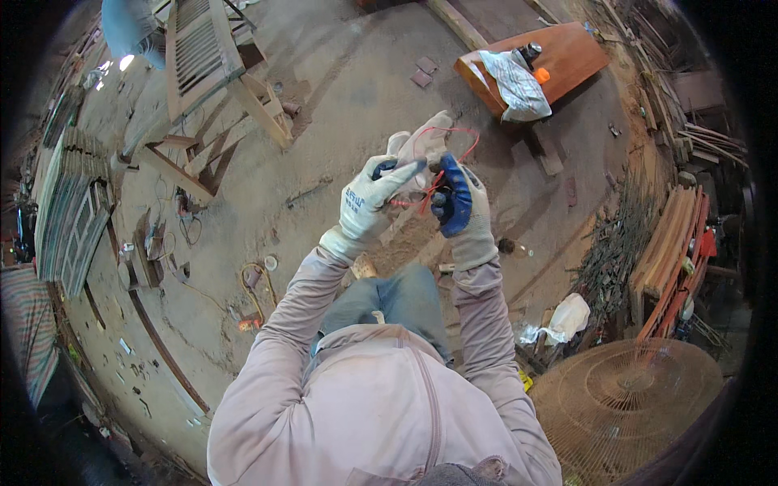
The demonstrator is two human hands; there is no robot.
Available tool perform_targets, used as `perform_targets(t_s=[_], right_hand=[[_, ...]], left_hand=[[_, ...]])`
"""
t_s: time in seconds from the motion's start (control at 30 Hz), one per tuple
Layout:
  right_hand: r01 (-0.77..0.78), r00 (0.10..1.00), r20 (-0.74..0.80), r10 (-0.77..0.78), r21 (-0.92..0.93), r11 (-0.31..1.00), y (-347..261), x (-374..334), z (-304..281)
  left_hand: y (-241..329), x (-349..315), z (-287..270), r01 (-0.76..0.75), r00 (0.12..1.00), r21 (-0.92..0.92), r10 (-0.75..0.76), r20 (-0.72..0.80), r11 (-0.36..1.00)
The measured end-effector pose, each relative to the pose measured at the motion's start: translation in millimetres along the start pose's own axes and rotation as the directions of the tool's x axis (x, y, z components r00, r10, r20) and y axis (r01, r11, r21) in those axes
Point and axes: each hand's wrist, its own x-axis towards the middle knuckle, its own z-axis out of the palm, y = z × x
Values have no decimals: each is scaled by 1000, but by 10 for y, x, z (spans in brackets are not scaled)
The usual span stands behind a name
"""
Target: The person sits on the floor and pours liquids from several plastic jugs into a small cup and then into a spray gun container. The person also picks up a plastic bag and a jug, then pours an orange liquid into a cup.
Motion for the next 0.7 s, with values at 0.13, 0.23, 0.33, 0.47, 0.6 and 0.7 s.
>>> perform_targets(t_s=[0.13,0.23,0.33,0.47,0.6,0.7], right_hand=[[-94,988,127,90,20,995,-221,627,284],[117,992,60,-110,-127,985,-470,1283,421],[411,911,113,-397,-323,852,-807,1937,517],[758,564,487,-667,-625,185,-1404,2619,800],[832,351,680,-644,-542,-118,-1974,3411,1360],[858,443,695,-566,-512,42,-2191,4033,1762]], left_hand=[[-267,716,-64,-80,991,81,88,-99,993],[-567,1333,-71,50,987,-243,-85,-133,969],[-883,1986,-42,93,969,-296,-155,-193,951],[-1142,2929,-15,331,906,-276,-385,-173,902],[-1408,3908,-80,271,909,-108,-292,-299,956],[-1695,4382,-206,259,921,112,-210,-329,959]])
